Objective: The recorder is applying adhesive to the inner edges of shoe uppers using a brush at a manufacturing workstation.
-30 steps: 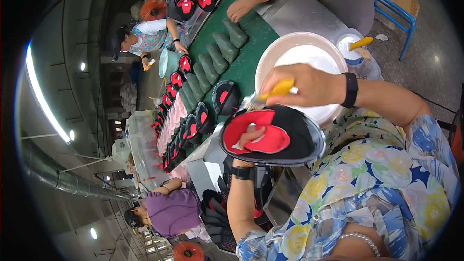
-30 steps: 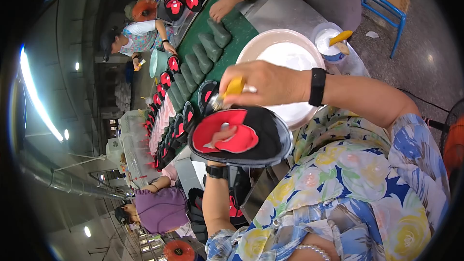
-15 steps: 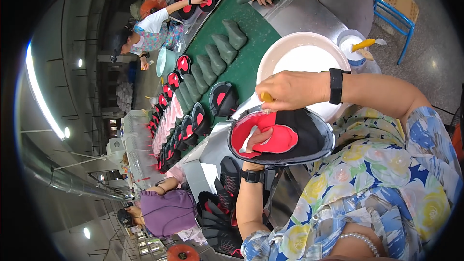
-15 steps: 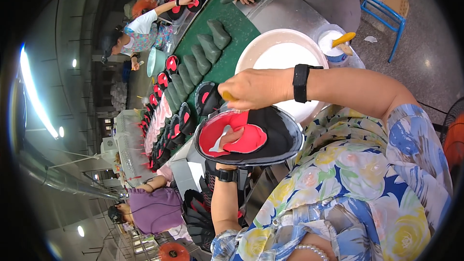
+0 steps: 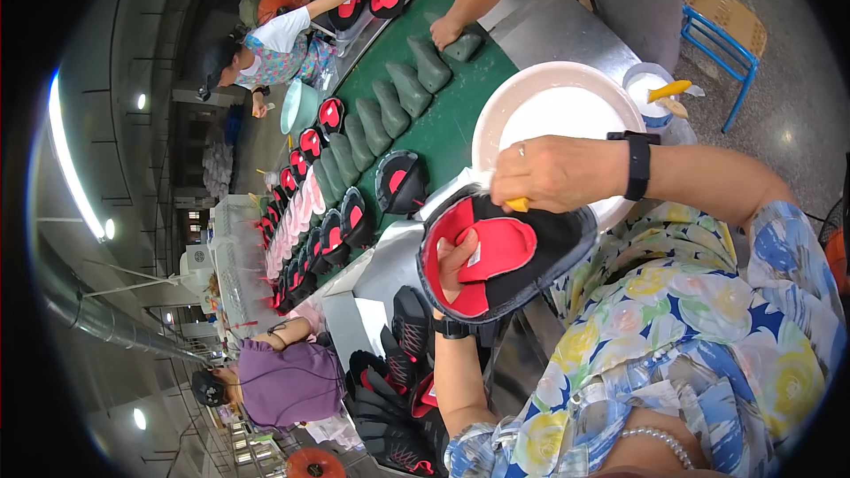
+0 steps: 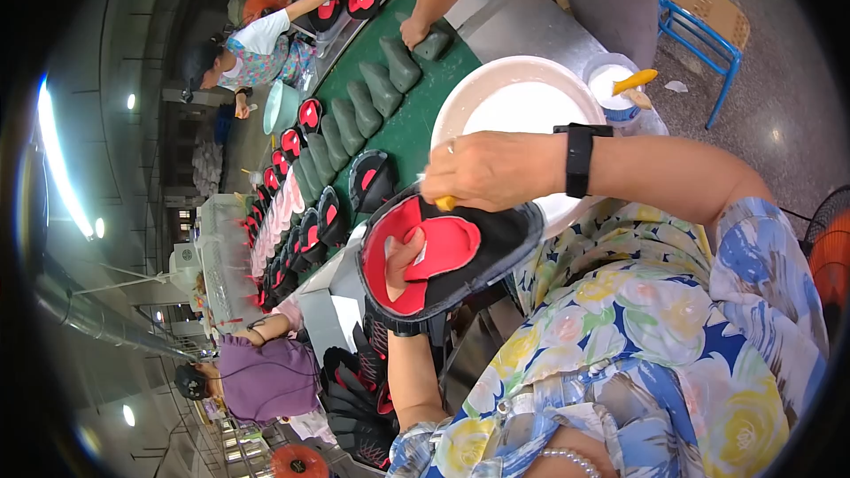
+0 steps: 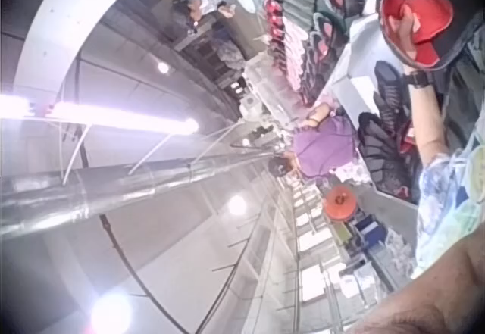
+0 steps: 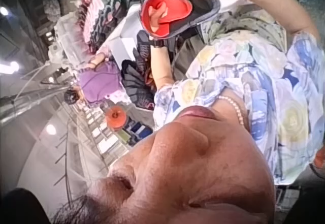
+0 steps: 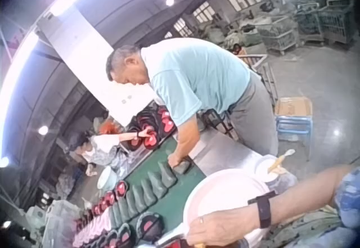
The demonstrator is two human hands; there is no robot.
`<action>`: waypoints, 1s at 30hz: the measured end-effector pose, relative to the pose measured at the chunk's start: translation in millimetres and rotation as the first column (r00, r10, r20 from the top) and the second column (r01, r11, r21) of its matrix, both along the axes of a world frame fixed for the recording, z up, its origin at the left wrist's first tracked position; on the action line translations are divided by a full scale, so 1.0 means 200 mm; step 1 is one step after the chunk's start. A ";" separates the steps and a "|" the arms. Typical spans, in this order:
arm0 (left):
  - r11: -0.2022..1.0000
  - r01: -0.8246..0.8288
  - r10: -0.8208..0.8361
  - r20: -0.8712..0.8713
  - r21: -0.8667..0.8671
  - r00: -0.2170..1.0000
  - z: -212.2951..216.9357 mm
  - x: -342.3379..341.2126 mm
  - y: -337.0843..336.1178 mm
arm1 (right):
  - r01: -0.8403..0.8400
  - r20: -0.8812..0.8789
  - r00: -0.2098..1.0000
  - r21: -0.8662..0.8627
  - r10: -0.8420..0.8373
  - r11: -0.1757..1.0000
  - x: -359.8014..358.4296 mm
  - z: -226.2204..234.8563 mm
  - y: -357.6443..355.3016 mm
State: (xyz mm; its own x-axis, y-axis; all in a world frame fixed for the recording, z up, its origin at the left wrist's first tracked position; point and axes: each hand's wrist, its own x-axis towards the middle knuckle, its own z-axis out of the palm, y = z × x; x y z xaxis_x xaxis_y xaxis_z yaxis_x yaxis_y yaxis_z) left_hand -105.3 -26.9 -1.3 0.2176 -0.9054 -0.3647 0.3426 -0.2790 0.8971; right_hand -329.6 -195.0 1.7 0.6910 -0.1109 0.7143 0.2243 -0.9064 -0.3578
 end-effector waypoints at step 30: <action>0.877 -0.380 0.459 0.747 -0.294 0.481 -0.52 0.65 0.04 | 0.308 -0.078 0.940 0.620 -0.333 0.722 -0.23 -0.04 -0.06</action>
State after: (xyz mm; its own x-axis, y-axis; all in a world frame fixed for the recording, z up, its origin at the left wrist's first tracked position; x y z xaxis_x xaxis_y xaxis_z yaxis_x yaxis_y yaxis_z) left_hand 25.1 -17.9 -105.7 0.7368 -0.6422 0.2114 -0.4379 -0.2151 0.8729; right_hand -376.0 -206.8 -6.9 0.5081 -0.7434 0.4349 -0.0143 -0.5122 -0.8588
